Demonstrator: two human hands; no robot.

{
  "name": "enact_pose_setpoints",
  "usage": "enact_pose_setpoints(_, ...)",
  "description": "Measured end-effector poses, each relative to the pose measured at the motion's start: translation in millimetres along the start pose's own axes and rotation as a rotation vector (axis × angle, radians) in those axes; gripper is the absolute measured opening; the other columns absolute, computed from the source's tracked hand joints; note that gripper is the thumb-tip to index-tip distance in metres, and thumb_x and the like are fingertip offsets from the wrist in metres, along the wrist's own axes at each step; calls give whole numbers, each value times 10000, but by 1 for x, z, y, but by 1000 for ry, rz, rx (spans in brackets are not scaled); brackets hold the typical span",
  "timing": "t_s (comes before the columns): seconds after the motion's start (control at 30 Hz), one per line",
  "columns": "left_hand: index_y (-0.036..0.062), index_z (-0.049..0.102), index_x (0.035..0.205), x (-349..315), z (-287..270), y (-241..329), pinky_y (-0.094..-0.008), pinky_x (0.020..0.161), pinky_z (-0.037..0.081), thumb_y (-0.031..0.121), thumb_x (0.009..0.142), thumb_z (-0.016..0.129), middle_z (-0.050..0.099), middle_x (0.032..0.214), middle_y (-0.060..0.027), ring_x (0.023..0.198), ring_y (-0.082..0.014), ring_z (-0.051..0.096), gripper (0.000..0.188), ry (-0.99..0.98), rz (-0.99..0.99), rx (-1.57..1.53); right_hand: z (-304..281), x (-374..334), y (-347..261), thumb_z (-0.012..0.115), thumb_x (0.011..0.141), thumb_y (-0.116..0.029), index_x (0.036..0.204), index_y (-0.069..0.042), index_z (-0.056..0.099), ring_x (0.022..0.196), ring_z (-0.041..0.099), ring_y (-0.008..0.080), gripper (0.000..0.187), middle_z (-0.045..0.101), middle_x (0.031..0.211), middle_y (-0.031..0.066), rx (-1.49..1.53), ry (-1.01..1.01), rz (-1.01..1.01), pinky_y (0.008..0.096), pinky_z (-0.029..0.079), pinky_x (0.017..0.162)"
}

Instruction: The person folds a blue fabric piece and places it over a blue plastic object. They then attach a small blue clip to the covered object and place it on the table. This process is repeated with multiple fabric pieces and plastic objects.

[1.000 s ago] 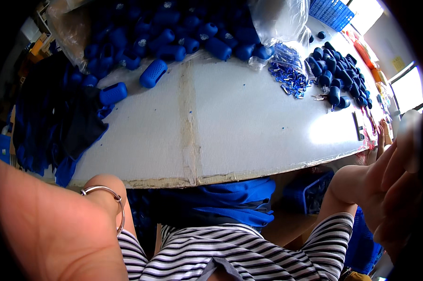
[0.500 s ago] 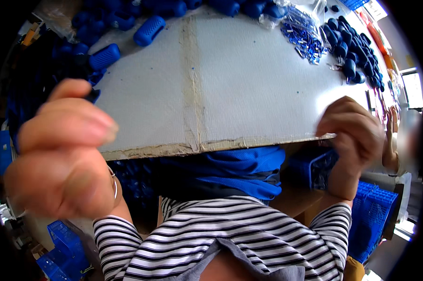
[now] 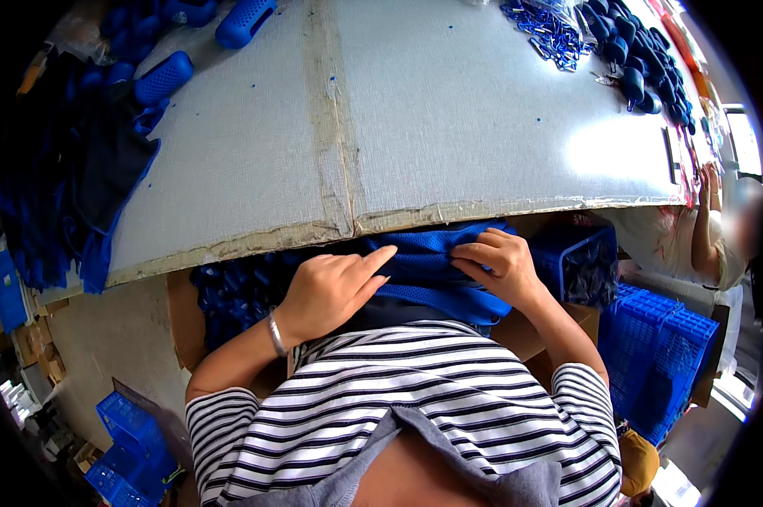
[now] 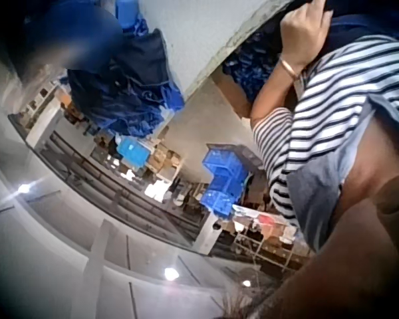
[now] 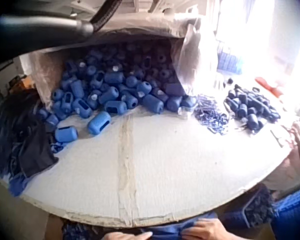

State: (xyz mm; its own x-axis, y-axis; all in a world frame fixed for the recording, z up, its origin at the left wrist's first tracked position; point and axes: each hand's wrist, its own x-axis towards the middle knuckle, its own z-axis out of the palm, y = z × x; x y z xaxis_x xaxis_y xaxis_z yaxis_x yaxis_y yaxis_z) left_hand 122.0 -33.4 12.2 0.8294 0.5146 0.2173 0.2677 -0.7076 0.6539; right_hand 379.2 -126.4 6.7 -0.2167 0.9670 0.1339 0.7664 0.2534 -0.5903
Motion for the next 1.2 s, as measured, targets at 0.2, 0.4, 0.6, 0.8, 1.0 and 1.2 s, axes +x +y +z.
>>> enact_pose_setpoints(0.2,56,595,955,14,-5,2,-328,550,446,91,666,681,537,708,-69,626,-233,553,304,-20,40,73,-62,13,-51,607,816,-123,823,-19,510,661,517,187,142,503,766,79,640,48,2,296,436,638)
enact_pose_setpoints(0.4,9,575,822,27,-60,0,-289,630,430,16,668,629,550,809,-103,733,-216,535,163,-114,145,-528,-129,20,-64,514,912,-277,920,-76,386,501,350,39,239,348,592,-50,1048,765,-23,145,258,420)
enact_pose_setpoints(0.6,70,576,848,25,-143,19,-309,766,427,164,702,726,611,717,-51,657,-171,584,230,447,87,100,-135,39,-31,550,887,-165,922,-42,490,709,382,31,142,441,788,-27,517,759,63,158,304,635)
enact_pose_setpoints(0.8,122,442,925,45,-220,104,-452,881,358,410,797,634,583,710,-52,663,-189,569,369,726,580,273,-106,71,-38,535,880,-71,891,-40,502,681,374,16,46,445,773,-48,685,587,78,155,295,613)
enact_pose_setpoints(1.0,115,451,925,74,-223,87,-438,872,377,391,813,605,584,766,-72,699,-197,571,336,888,698,220,-91,70,-32,541,860,-16,858,-21,504,627,365,12,37,431,719,-45,675,425,116,159,296,556)
enact_pose_setpoints(1.2,107,461,925,81,-205,75,-423,862,395,372,829,576,585,821,-92,736,-205,572,304,907,738,84,-93,64,-30,540,839,10,833,-12,506,610,361,10,41,433,686,-47,674,483,207,164,286,535)
